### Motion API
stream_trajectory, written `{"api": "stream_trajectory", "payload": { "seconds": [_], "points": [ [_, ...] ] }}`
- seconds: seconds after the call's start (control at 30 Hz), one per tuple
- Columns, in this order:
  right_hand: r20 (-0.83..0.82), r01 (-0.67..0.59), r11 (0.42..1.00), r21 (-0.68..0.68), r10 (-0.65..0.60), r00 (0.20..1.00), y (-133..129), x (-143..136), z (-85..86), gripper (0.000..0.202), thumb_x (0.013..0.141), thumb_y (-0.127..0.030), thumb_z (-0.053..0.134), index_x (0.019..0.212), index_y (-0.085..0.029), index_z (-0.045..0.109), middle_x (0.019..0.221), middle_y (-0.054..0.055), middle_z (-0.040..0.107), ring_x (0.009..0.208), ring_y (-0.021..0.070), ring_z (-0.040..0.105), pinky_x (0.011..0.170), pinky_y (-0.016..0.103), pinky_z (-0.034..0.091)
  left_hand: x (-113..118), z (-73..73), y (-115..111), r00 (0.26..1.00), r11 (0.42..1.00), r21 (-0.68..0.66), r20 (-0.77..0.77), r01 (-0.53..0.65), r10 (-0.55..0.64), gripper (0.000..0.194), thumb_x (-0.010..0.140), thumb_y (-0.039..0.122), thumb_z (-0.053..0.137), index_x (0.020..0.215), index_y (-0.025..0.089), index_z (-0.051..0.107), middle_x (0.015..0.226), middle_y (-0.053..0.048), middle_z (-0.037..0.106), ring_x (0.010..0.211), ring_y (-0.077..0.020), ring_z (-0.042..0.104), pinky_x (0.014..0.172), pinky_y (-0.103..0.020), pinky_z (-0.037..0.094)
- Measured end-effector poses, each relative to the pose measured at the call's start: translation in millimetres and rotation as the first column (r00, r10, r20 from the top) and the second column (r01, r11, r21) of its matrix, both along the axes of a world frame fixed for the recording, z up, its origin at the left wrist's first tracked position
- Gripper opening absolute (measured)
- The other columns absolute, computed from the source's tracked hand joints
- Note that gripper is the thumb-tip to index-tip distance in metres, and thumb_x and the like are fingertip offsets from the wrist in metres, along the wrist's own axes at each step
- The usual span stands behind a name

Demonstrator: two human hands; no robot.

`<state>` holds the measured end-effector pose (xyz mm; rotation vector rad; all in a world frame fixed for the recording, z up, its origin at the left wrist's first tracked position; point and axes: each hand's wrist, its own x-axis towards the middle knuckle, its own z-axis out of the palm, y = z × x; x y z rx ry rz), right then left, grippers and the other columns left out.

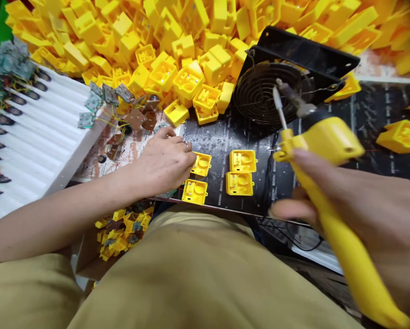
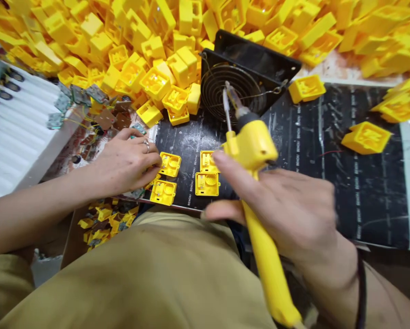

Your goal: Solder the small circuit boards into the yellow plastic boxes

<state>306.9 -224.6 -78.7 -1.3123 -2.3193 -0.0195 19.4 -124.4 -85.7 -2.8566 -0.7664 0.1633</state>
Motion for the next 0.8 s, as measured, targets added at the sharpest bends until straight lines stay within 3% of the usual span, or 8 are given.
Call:
{"api": "stream_trajectory", "payload": {
  "seconds": [0.07, 0.13, 0.27, 0.43, 0.53, 0.63, 0.7, 0.8],
  "points": [
    [0.071, -0.133, 0.991, 0.033, 0.130, 0.989, 14.5, -1.6, -3.6, 0.035, 0.094, -0.022, 0.060, 0.128, -0.027, 0.055, 0.060, -0.007, 0.048, 0.052, 0.0079, 0.050, 0.054, 0.022, 0.041, 0.4, 1.3, 0.2, 1.000, 1.000, -0.006, -0.003, 0.000, 0.000, 0.025, 0.085, 0.021, 0.043, 0.066, 0.021, 0.059, 0.066, -0.001, 0.065, 0.068, -0.0167, 0.057, 0.080, -0.040, 0.041],
    [0.153, -0.270, 0.963, 0.027, 0.262, 0.953, 30.9, -1.4, -8.8, 0.024, 0.095, -0.012, 0.053, 0.116, -0.021, 0.058, 0.070, -0.003, 0.056, 0.061, 0.0089, 0.055, 0.057, 0.021, 0.043, 1.8, 2.8, -0.2, 1.000, 1.000, -0.020, -0.011, -0.006, 0.006, 0.025, 0.085, 0.021, 0.044, 0.065, 0.021, 0.060, 0.065, -0.001, 0.065, 0.066, -0.0163, 0.056, 0.080, -0.039, 0.041],
    [0.211, -0.385, 0.923, -0.031, 0.382, 0.900, 55.1, -1.2, -19.1, 0.028, 0.088, -0.009, 0.061, 0.113, -0.017, 0.054, 0.098, 0.006, 0.064, 0.092, 0.0168, 0.062, 0.081, 0.027, 0.052, 6.7, 3.5, -2.3, 0.997, 0.998, -0.045, -0.056, -0.047, 0.044, 0.024, 0.084, 0.022, 0.046, 0.067, 0.020, 0.062, 0.064, -0.002, 0.065, 0.068, -0.0179, 0.058, 0.080, -0.040, 0.041],
    [0.197, -0.423, 0.904, -0.064, 0.427, 0.883, 61.8, -2.5, -21.5, 0.036, 0.084, -0.005, 0.065, 0.115, -0.018, 0.053, 0.094, 0.006, 0.063, 0.099, 0.0179, 0.062, 0.085, 0.025, 0.052, 0.6, 11.2, -1.3, 0.996, 0.980, -0.175, -0.024, -0.089, 0.086, 0.026, 0.087, 0.027, 0.048, 0.074, 0.020, 0.068, 0.068, -0.002, 0.070, 0.076, -0.0199, 0.064, 0.092, -0.045, 0.042],
    [0.183, -0.414, 0.907, -0.074, 0.420, 0.889, 61.2, -1.7, -21.3, 0.037, 0.084, -0.004, 0.064, 0.116, -0.017, 0.052, 0.092, 0.005, 0.062, 0.094, 0.0164, 0.063, 0.083, 0.023, 0.051, -19.7, 25.8, 8.2, 0.965, 0.961, -0.238, 0.187, -0.140, 0.187, 0.028, 0.091, 0.033, 0.048, 0.087, 0.021, 0.073, 0.078, -0.002, 0.074, 0.078, -0.0179, 0.066, 0.097, -0.043, 0.042],
    [0.158, -0.389, 0.915, -0.103, 0.402, 0.902, 62.2, -2.2, -21.6, 0.039, 0.085, -0.003, 0.062, 0.120, -0.018, 0.052, 0.091, 0.003, 0.062, 0.083, 0.0137, 0.062, 0.077, 0.022, 0.050, -43.9, 34.3, 22.6, 0.866, 0.929, -0.268, 0.363, -0.256, 0.343, 0.029, 0.094, 0.034, 0.048, 0.097, 0.022, 0.074, 0.088, -0.002, 0.076, 0.083, -0.0176, 0.068, 0.087, -0.036, 0.046],
    [0.156, -0.378, 0.918, -0.117, 0.393, 0.906, 64.6, -5.8, -21.3, 0.034, 0.089, -0.007, 0.060, 0.120, -0.017, 0.052, 0.089, 0.003, 0.062, 0.078, 0.0129, 0.062, 0.071, 0.021, 0.050, -53.1, 30.8, 30.4, 0.853, 0.914, -0.280, 0.353, -0.295, 0.384, 0.029, 0.093, 0.034, 0.048, 0.096, 0.021, 0.074, 0.090, -0.003, 0.076, 0.083, -0.0186, 0.069, 0.079, -0.033, 0.047],
    [0.181, -0.359, 0.928, -0.105, 0.372, 0.910, 69.8, -18.0, -20.9, 0.023, 0.096, -0.017, 0.051, 0.119, -0.016, 0.051, 0.088, 0.004, 0.062, 0.074, 0.0125, 0.062, 0.062, 0.021, 0.049, -49.4, 16.4, 36.0, 0.908, 0.926, -0.242, 0.234, -0.291, 0.347, 0.027, 0.090, 0.029, 0.049, 0.096, 0.021, 0.074, 0.097, -0.004, 0.074, 0.092, -0.0214, 0.066, 0.082, -0.035, 0.046]
  ]
}}
